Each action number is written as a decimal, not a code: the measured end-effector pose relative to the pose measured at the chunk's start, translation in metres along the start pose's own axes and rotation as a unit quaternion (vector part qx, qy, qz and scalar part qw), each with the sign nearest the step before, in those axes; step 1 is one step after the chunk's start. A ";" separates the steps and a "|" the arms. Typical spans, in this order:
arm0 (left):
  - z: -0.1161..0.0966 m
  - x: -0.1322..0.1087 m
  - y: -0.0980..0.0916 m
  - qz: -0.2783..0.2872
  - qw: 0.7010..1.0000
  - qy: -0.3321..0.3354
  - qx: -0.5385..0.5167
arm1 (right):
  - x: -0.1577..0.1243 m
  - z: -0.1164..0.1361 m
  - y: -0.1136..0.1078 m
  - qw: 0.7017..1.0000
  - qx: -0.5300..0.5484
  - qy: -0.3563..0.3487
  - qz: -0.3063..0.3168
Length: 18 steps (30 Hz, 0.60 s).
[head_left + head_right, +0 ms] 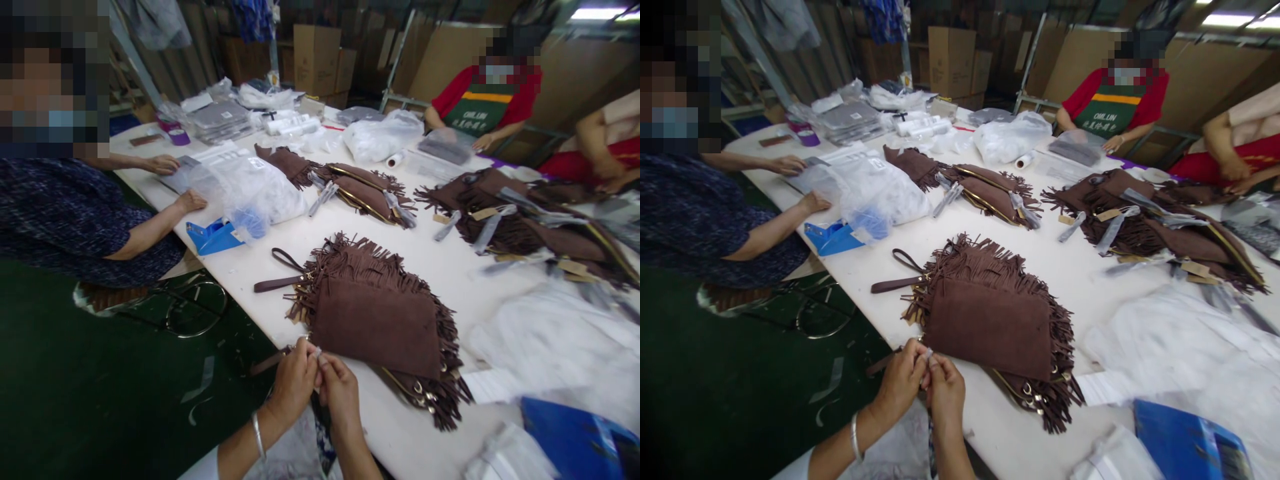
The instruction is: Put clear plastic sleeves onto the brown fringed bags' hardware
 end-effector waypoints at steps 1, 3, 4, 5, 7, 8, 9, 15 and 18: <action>-0.003 0.000 0.001 0.010 0.999 0.017 0.039 | 0.000 -0.001 0.002 1.000 0.023 0.009 0.013; -0.005 -0.001 0.003 0.027 0.991 0.046 0.120 | -0.002 0.000 0.005 0.998 0.053 0.017 0.033; -0.005 -0.001 0.005 0.036 0.985 0.059 0.157 | -0.003 0.001 0.005 0.997 0.062 0.019 0.041; -0.005 -0.002 0.007 0.047 0.979 0.070 0.188 | -0.004 0.001 0.006 0.996 0.066 0.020 0.049; -0.005 -0.003 0.012 0.070 0.967 0.097 0.227 | -0.005 0.003 0.005 0.996 0.061 0.018 0.057; -0.005 -0.003 0.013 0.079 0.962 0.109 0.237 | -0.005 0.004 0.004 0.997 0.053 0.016 0.056; -0.006 -0.004 0.014 0.086 0.960 0.118 0.239 | -0.004 0.004 0.003 0.998 0.043 0.013 0.053; -0.009 -0.002 0.006 0.082 0.978 0.114 0.156 | 0.001 0.002 0.002 0.999 0.017 -0.014 0.044; -0.010 -0.002 0.004 0.080 0.985 0.105 0.112 | 0.003 0.000 0.001 0.999 0.004 -0.026 0.039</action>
Point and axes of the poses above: each hand's wrist, its own x-axis towards the middle knuckle, its own y-axis out of the palm, z = x × y, the point moved 7 cm from there along x, towards the middle knuckle, and after that the axes turned 11 degrees about -x, right-handed, at the moved point
